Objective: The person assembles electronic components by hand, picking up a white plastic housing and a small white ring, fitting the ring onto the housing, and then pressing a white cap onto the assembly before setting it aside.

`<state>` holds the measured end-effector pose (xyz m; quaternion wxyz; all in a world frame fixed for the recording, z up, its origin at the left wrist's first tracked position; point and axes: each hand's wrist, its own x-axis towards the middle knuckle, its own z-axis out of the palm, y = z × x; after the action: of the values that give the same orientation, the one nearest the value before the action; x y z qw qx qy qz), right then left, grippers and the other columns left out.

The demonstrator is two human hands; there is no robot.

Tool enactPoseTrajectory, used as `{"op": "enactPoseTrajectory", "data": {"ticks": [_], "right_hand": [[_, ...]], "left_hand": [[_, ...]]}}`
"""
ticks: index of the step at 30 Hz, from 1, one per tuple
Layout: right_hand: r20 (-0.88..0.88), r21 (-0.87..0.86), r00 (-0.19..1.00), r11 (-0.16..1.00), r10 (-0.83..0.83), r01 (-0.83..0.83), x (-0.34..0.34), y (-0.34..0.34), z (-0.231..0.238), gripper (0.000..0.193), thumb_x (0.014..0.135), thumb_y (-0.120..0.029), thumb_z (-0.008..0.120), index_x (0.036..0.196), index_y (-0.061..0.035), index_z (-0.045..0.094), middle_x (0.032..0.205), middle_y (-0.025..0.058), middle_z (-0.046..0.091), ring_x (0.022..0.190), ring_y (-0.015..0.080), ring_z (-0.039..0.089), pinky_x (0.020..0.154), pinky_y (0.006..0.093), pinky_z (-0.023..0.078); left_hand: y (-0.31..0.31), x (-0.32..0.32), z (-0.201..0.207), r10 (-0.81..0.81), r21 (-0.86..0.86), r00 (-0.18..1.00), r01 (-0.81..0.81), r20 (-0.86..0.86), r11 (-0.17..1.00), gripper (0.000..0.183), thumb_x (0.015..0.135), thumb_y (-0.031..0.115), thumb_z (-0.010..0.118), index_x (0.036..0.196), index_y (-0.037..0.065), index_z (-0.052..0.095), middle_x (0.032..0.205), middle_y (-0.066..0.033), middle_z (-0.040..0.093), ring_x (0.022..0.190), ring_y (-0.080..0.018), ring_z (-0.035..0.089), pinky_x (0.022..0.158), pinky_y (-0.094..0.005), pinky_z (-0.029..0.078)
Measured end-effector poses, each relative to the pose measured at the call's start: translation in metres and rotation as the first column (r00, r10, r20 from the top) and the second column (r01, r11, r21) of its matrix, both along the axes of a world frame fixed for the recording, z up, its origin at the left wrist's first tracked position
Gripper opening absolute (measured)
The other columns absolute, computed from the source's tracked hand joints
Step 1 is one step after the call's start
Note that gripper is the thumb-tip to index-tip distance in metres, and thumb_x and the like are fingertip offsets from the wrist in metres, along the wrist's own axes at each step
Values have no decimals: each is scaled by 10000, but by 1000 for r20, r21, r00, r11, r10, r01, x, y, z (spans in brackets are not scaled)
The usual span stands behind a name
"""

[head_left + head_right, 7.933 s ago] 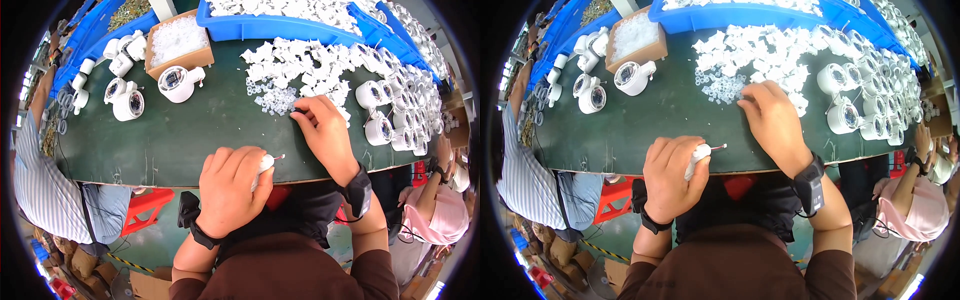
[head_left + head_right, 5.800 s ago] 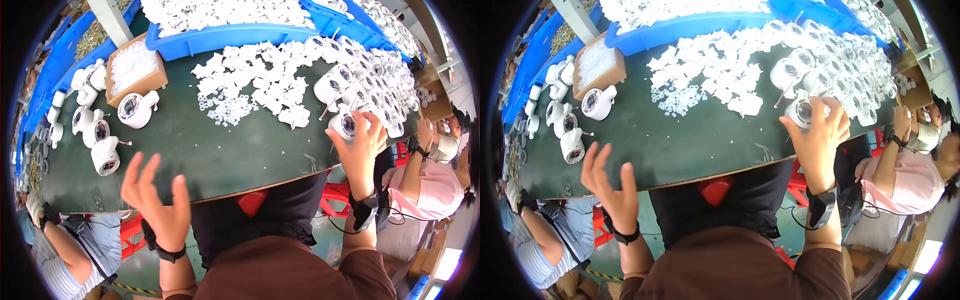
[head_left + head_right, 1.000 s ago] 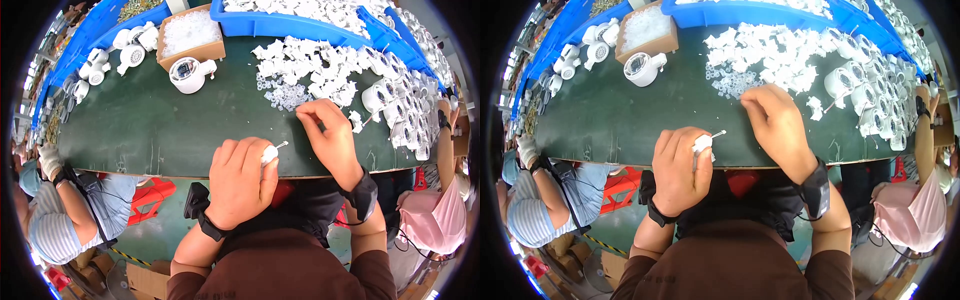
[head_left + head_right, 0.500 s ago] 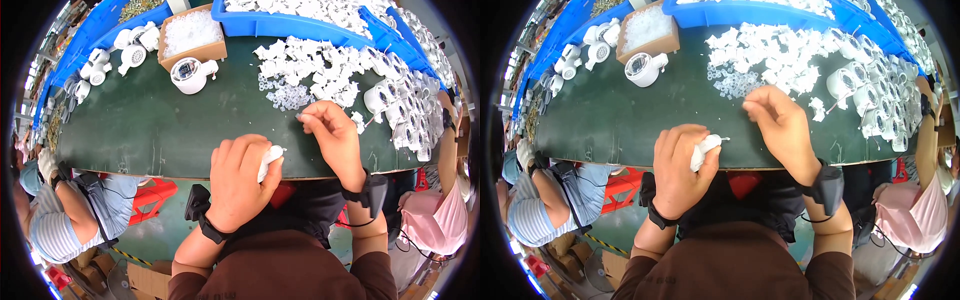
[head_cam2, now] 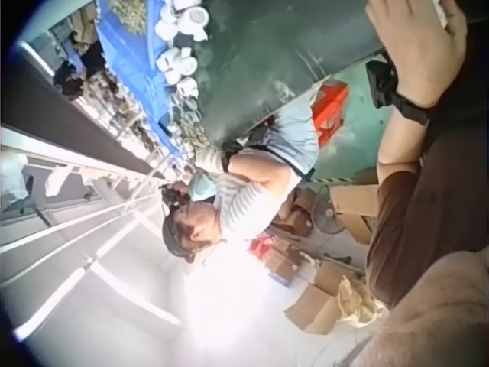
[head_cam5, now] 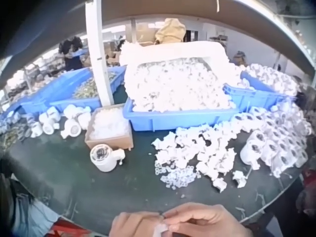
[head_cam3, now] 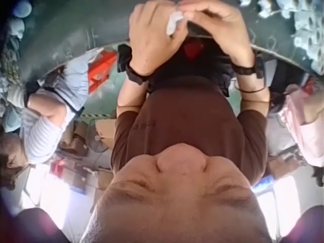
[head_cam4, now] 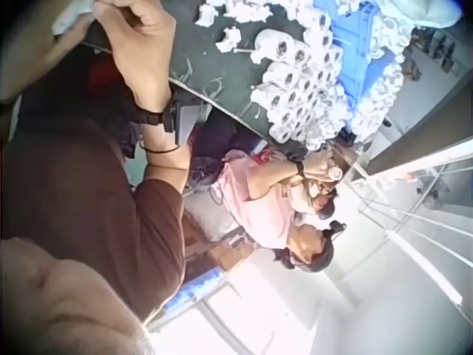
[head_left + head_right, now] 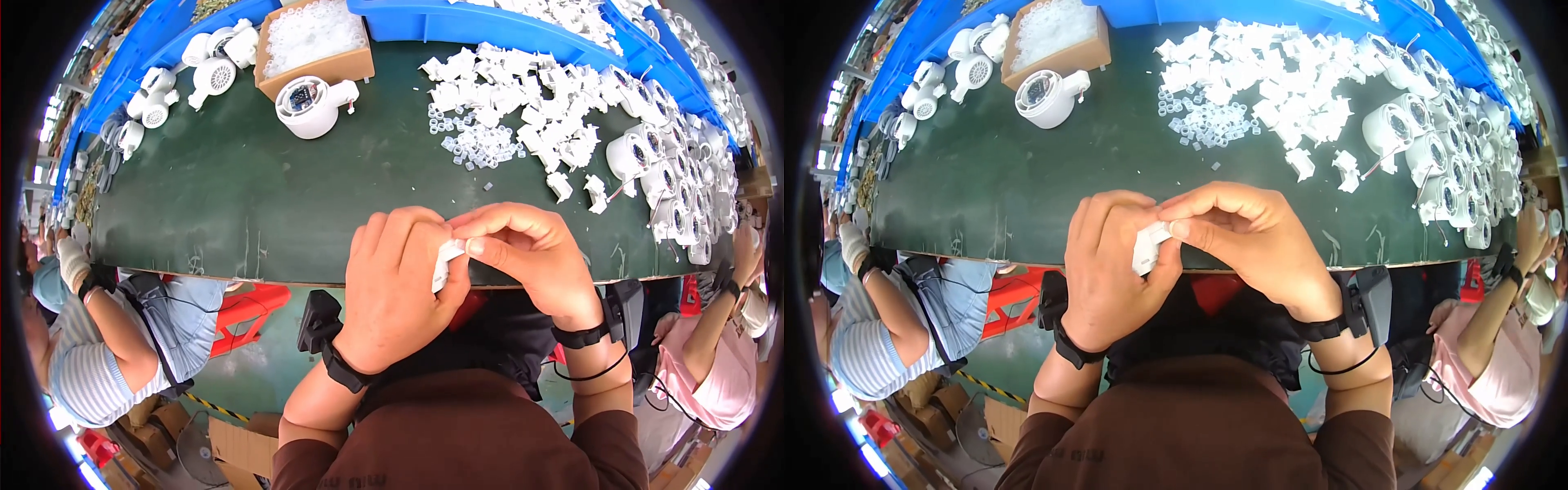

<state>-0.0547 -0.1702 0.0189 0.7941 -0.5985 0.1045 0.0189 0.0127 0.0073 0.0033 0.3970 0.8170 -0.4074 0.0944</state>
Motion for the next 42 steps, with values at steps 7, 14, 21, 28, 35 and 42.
{"op": "enactPoseTrajectory", "data": {"ticks": [7,14,21,28,35,42], "right_hand": [[-67,27,997,998,-47,49,3,16,1,123,973,-40,677,1078,11,636,976,42,686,872,81,676,768,232,550],[-27,15,990,991,-136,136,-4,19,-2,105,997,-5,632,1090,10,679,1113,84,713,1013,135,663,920,297,533],[-17,-25,986,986,-166,166,-9,30,-16,124,1035,7,555,1127,25,635,1084,68,699,1020,105,643,920,269,527],[430,-786,896,440,-116,434,-24,-17,-9,123,910,-11,730,1029,-15,704,998,106,704,930,255,662,833,342,514],[490,-868,862,-165,-133,468,-18,-68,-16,158,863,-43,755,1015,-70,722,1036,81,680,1003,318,582,890,411,471],[426,-895,902,180,74,408,11,-42,-7,137,840,-34,764,966,-57,715,960,90,665,925,317,608,828,400,496]], "left_hand": [[-1,-2,-2,8,-41,1000,-8,-1,999,400,726,12,783,1064,78,580,1035,-105,636,921,-328,601,793,-416,470],[-3,-3,-9,66,-114,996,-59,54,992,281,747,86,793,976,138,639,1004,-18,650,856,-264,596,742,-386,443],[3,4,2,-47,-38,997,50,59,998,327,685,0,792,955,94,633,968,-84,668,820,-316,599,709,-410,468],[17,7,5,-102,-17,994,103,31,995,309,696,1,799,948,86,641,971,-79,670,822,-305,591,721,-399,466],[16,9,5,-90,-23,994,92,61,996,310,701,9,805,942,88,628,965,-76,681,817,-298,594,724,-397,459],[19,9,6,-88,-2,994,88,67,996,297,712,18,806,931,90,619,950,-66,687,810,-294,593,733,-397,452]]}}
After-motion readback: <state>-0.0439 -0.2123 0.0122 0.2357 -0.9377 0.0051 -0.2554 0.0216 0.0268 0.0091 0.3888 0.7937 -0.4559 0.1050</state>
